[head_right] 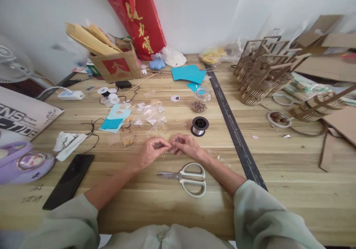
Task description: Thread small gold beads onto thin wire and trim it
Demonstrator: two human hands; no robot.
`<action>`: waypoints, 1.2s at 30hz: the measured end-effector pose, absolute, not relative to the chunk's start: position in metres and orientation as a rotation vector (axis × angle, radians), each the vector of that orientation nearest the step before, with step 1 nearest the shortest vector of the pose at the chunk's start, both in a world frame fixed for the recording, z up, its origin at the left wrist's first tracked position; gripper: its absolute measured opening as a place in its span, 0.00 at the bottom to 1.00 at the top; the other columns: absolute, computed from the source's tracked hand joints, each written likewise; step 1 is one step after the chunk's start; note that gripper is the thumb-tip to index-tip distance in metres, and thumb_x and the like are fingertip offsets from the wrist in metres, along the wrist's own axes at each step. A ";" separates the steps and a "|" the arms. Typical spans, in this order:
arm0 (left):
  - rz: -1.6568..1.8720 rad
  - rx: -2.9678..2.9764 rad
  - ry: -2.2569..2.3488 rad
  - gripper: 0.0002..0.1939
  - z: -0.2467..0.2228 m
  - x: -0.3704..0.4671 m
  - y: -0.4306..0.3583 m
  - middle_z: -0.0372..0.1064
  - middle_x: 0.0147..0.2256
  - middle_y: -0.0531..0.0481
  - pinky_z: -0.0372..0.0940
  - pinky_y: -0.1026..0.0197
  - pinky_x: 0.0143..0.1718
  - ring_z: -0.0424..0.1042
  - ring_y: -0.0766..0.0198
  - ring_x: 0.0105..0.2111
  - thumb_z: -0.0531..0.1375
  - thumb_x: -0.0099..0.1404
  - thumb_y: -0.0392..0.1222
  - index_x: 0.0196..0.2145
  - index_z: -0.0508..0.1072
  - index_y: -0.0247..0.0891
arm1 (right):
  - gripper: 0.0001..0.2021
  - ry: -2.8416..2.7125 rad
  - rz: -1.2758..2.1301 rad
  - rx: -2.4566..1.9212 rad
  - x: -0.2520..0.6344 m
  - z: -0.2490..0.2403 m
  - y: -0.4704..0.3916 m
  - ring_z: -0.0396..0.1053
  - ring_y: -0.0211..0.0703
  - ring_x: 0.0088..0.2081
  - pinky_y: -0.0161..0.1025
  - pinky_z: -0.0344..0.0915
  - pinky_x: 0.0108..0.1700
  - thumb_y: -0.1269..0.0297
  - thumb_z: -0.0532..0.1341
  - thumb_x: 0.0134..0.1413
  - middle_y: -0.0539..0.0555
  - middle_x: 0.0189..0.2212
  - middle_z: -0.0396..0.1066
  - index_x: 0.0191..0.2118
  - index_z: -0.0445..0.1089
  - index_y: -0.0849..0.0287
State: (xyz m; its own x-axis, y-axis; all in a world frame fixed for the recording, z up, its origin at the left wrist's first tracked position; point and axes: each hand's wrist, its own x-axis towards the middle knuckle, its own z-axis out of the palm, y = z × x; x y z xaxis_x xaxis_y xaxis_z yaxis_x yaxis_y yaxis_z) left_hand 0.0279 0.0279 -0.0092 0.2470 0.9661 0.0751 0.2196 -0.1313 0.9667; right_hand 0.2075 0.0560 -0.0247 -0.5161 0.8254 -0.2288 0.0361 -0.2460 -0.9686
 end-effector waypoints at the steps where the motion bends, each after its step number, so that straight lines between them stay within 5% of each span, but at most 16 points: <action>1: 1.011 1.629 1.157 0.01 -0.010 0.030 0.027 0.75 0.28 0.47 0.69 0.62 0.34 0.74 0.63 0.30 0.63 0.54 0.33 0.26 0.75 0.34 | 0.17 -1.429 1.846 -1.052 0.208 -0.024 0.056 0.75 0.41 0.28 0.32 0.68 0.26 0.52 0.66 0.45 0.54 0.24 0.74 0.32 0.66 0.63; 17: 1.066 2.044 1.103 0.04 -0.026 0.037 0.026 0.70 0.28 0.49 0.63 0.64 0.32 0.69 0.66 0.30 0.60 0.57 0.31 0.27 0.74 0.35 | 0.16 -1.465 1.786 -1.090 0.208 -0.025 0.058 0.68 0.32 0.21 0.30 0.68 0.23 0.54 0.66 0.43 0.48 0.20 0.69 0.29 0.67 0.63; 36: 0.817 1.989 1.287 0.03 -0.031 0.030 0.023 0.66 0.24 0.55 0.58 0.68 0.27 0.62 0.72 0.23 0.62 0.54 0.32 0.25 0.71 0.35 | 0.16 -1.432 1.940 -1.054 0.214 -0.024 0.063 0.71 0.35 0.24 0.29 0.67 0.24 0.54 0.67 0.44 0.51 0.22 0.73 0.30 0.67 0.63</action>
